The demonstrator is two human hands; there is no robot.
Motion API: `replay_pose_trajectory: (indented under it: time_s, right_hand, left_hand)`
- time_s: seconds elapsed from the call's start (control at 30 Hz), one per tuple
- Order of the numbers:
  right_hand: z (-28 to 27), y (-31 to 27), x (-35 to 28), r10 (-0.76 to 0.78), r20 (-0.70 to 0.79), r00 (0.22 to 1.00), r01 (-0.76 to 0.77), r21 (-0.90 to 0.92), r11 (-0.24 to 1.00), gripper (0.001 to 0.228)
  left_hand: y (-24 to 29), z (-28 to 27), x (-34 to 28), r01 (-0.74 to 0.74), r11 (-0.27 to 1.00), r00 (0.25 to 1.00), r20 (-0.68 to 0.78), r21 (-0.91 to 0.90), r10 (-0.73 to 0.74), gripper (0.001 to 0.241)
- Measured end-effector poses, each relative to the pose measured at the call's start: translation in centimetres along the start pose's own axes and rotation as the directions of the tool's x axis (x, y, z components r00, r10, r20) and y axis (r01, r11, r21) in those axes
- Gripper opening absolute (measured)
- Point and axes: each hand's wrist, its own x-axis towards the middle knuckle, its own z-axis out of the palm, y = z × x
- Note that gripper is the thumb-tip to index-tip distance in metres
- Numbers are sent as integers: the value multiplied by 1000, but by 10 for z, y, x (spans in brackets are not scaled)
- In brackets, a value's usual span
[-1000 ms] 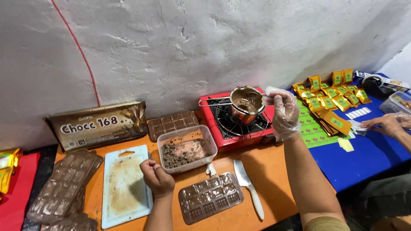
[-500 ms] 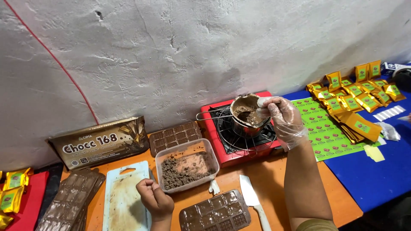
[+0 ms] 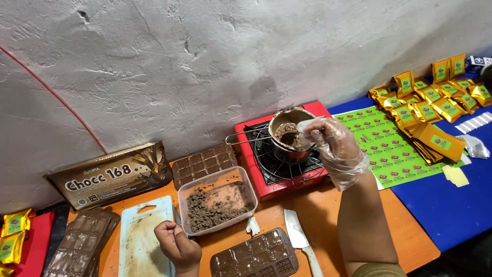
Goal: Filling chocolate molds with melted chocolate and bits using a spoon and spatula.
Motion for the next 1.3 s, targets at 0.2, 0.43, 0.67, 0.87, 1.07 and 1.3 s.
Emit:
replay_pose_trajectory:
  time_s: [0.2,0.43,0.67,0.87,1.07,1.3]
  right_hand:
    - [0,-13,4,-42,-84,996,32,-113,993,12]
    - [10,-14,10,-105,11,994,105,-217,971,13]
    - [5,-44,5,-31,-8,999,28,-259,966,25]
    - [10,-41,10,31,8,999,-26,-328,944,33]
    - [16,-53,7,168,30,985,-163,-141,977,32]
    - [16,-46,4,126,-17,992,-126,-284,951,25]
  left_hand:
    - [-5,-2,2,-21,999,1000,-20,-29,20,12]
    - [-2,-3,0,-16,999,999,-30,-34,15,10]
    - [-5,-3,0,-11,1000,1000,-28,-26,10,9]
    - [2,-3,1,13,1000,998,-57,-20,-14,8]
    - [4,-1,-1,54,999,997,-51,4,-54,9]
    - [-3,1,-2,39,999,999,-16,-4,-39,10]
